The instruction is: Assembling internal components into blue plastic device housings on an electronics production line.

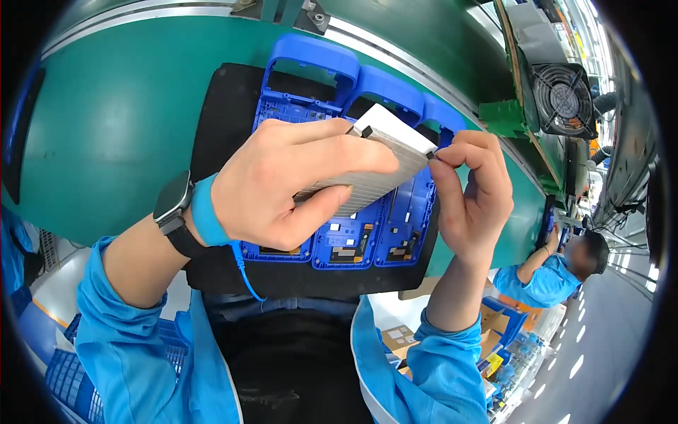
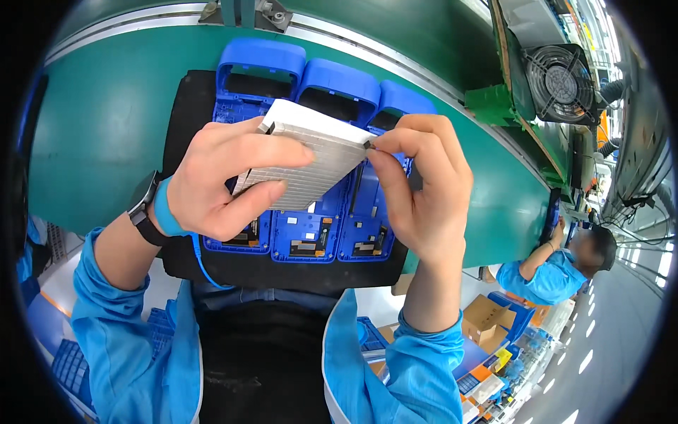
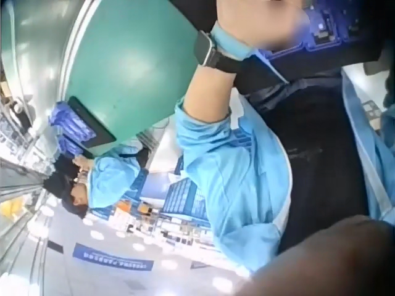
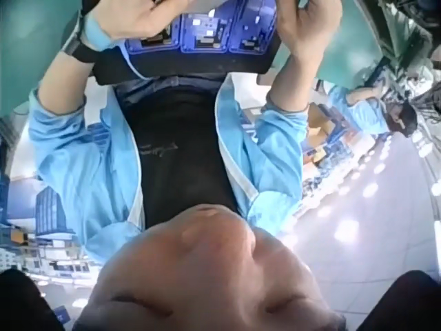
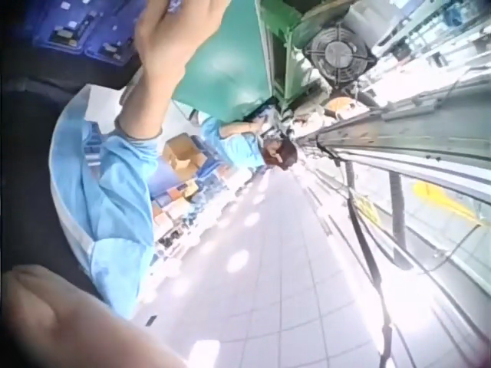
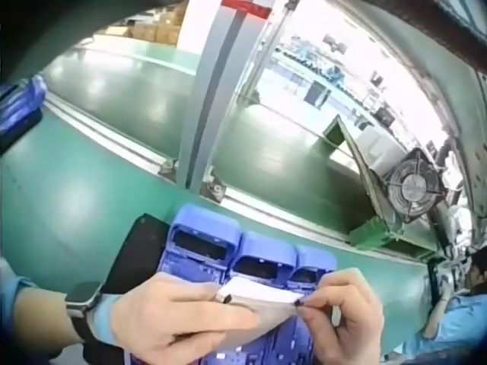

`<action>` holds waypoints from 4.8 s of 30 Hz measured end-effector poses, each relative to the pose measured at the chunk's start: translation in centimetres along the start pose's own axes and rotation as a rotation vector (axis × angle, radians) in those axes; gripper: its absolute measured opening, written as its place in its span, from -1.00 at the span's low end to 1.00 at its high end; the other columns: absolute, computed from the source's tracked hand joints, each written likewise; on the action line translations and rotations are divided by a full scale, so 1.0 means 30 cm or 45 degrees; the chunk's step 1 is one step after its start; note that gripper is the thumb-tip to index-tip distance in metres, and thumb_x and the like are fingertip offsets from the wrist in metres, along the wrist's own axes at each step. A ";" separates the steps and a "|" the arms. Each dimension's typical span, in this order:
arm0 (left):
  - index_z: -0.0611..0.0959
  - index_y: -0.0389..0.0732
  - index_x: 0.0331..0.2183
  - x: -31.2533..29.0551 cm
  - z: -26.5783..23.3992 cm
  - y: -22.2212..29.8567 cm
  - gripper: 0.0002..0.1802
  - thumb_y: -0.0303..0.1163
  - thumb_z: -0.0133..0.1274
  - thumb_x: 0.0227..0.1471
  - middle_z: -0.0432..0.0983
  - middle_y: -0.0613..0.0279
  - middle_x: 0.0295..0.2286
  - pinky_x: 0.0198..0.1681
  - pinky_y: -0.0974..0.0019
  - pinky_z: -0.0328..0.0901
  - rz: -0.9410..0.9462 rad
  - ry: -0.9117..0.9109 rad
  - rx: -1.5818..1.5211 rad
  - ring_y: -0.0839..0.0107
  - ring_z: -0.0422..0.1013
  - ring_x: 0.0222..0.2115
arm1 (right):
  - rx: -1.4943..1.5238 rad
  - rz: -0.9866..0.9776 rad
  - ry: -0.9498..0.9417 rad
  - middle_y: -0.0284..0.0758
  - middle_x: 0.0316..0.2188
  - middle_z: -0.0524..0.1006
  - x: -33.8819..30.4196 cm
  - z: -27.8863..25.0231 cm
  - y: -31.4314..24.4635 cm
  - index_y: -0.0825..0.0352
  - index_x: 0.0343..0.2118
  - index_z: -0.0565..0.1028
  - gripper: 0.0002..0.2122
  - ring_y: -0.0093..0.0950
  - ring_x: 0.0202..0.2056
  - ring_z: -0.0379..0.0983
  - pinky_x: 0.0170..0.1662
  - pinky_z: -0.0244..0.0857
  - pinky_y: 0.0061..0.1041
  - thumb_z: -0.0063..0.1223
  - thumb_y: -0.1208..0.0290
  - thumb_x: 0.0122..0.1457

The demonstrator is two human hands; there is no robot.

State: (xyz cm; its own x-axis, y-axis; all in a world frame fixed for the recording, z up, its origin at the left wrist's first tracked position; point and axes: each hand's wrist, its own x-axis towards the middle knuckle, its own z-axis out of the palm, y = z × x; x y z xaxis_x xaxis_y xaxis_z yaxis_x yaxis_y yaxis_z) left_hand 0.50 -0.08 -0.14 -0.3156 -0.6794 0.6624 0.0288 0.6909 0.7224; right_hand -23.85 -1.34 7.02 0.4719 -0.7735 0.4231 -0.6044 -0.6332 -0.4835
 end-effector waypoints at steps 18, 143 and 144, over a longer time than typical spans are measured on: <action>0.53 -0.26 0.05 -0.018 -0.012 -0.009 -0.49 -0.64 0.01 0.00 0.58 -0.04 -0.15 -0.05 0.29 0.42 -0.204 0.164 0.168 0.20 0.57 -0.14 | 0.088 0.055 -0.269 -0.21 -0.35 0.46 -0.075 -0.004 -0.085 0.40 -0.38 0.47 -0.81 -0.35 -0.35 0.40 -0.27 0.29 -0.48 0.15 0.77 -0.06; 0.59 -0.30 -0.08 -0.011 0.002 -0.010 -0.55 -0.59 0.05 -0.12 0.57 -0.02 -0.31 -0.34 0.20 0.43 0.009 0.063 -0.088 0.03 0.54 -0.40 | 0.248 0.174 -0.057 -0.32 -0.23 0.44 -0.023 0.008 -0.019 0.47 -0.27 0.48 -0.93 -0.66 -0.34 0.29 -0.31 0.17 -0.71 0.12 0.68 0.21; 0.59 -0.30 -0.08 -0.012 0.002 -0.009 -0.55 -0.59 0.05 -0.12 0.57 -0.02 -0.31 -0.34 0.20 0.43 0.008 0.066 -0.088 0.03 0.54 -0.40 | 0.245 0.173 -0.066 -0.32 -0.24 0.44 -0.021 0.009 -0.021 0.48 -0.27 0.48 -0.93 -0.65 -0.34 0.30 -0.30 0.18 -0.70 0.13 0.68 0.20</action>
State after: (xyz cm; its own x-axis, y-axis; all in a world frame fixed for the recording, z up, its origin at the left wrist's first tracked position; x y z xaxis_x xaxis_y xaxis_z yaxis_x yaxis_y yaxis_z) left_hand 0.54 -0.01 -0.59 -0.2660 -0.6884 0.6748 0.0966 0.6775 0.7292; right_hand -23.61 -0.46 6.85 0.4302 -0.8491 0.3065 -0.5335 -0.5130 -0.6724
